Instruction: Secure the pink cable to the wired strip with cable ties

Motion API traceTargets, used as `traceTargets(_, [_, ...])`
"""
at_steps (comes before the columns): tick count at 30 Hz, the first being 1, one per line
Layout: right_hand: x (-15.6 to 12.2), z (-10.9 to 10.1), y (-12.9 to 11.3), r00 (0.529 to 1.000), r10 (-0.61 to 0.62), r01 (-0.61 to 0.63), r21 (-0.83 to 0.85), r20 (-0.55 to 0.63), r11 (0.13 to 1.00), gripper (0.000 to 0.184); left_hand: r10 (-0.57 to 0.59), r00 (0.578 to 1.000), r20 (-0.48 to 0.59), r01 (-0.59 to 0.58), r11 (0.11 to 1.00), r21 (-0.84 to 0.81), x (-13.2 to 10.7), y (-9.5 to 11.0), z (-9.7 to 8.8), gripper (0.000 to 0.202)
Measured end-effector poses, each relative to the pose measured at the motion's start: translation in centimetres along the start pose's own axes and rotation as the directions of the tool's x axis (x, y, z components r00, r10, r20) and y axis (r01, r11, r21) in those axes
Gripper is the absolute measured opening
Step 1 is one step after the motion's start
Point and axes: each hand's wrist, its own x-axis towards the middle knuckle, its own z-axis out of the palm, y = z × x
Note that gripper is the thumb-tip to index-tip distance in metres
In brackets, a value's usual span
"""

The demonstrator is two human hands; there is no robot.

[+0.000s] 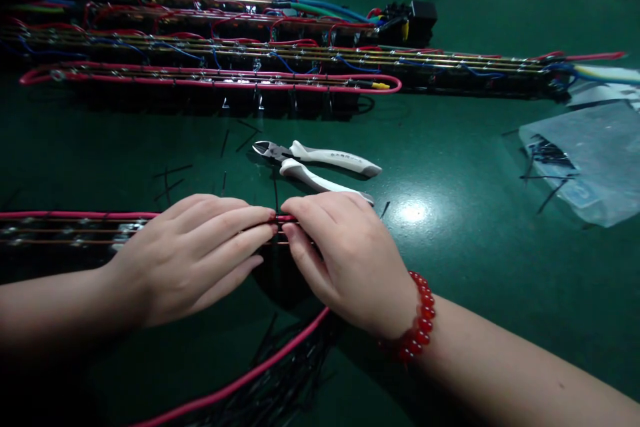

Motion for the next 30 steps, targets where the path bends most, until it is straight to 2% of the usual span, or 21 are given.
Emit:
traceTargets(3, [0.5,-1.5,1.5,0.996,0.023,-0.036,-0.16,-0.082,0.987,0.019,-0.002,1.0,-0.005,0.002,1.0,0.002,0.0,-0.1,0.0,0.026])
traceTargets(5, [0.8,-2.2,3.1,0.993,0.09,-0.105,-0.239,-0.07,0.965,0.017,0.005,1.0,-0.008,-0.005,1.0,0.003,0.0,-0.2,0.0,0.023])
traceTargets(7, [1.0,-2.5,4.7,0.985,0.168,-0.162,-0.151,0.031,0.975,0.027,0.013,1.0,-0.002,-0.013,1.0,0.002,0.0,-0.2,-0.1,0.02])
traceTargets(10, [1.2,-2.2,6.5,0.937,0.281,-0.282,-0.026,0.207,0.959,0.039,0.016,1.0,0.0,-0.016,1.0,0.001,0.0,-0.2,-0.2,0.019])
traceTargets(12, [1.3,-1.8,7.0,0.921,0.305,-0.311,-0.014,0.243,0.95,0.04,0.021,1.0,-0.012,-0.021,1.0,0.001,0.0,-0.1,-0.4,0.019])
traceTargets(15, [1.3,-1.3,7.0,0.935,0.282,-0.273,-0.069,0.214,0.959,0.034,0.054,0.998,-0.026,-0.055,0.998,-0.021,0.0,-0.1,-0.6,0.018])
traceTargets(19, [1.6,-0.8,6.3,0.958,0.217,-0.17,-0.241,0.187,0.956,0.022,0.142,0.99,-0.019,-0.143,0.988,-0.059,0.1,-0.1,-0.8,0.017])
traceTargets(22, [1.6,-0.8,5.8,0.953,0.217,-0.161,-0.255,0.209,0.953,0.021,0.144,0.989,-0.024,-0.145,0.988,-0.049,0.2,-0.1,-0.5,0.016])
traceTargets(24, [1.6,-1.3,5.6,0.944,0.271,-0.255,-0.106,0.191,0.961,0.023,0.123,0.992,-0.027,-0.124,0.992,-0.031,0.2,0.0,-0.3,0.015])
traceTargets(26, [1.7,-1.9,5.5,0.908,0.389,-0.415,0.2,0.155,0.888,0.025,0.085,0.995,-0.043,-0.085,0.996,-0.014,0.2,-0.1,-0.2,0.014])
traceTargets(28, [1.8,-2.6,5.4,0.851,0.501,-0.506,0.506,0.159,0.699,0.03,0.041,0.998,-0.052,-0.041,0.999,-0.006,0.1,-0.1,-0.1,0.015])
traceTargets(30, [2.1,-3.3,5.0,0.823,0.538,-0.489,0.708,0.182,0.51,0.034,0.0,0.999,-0.05,0.0,1.0,-0.004,0.0,-0.2,-0.1,0.016])
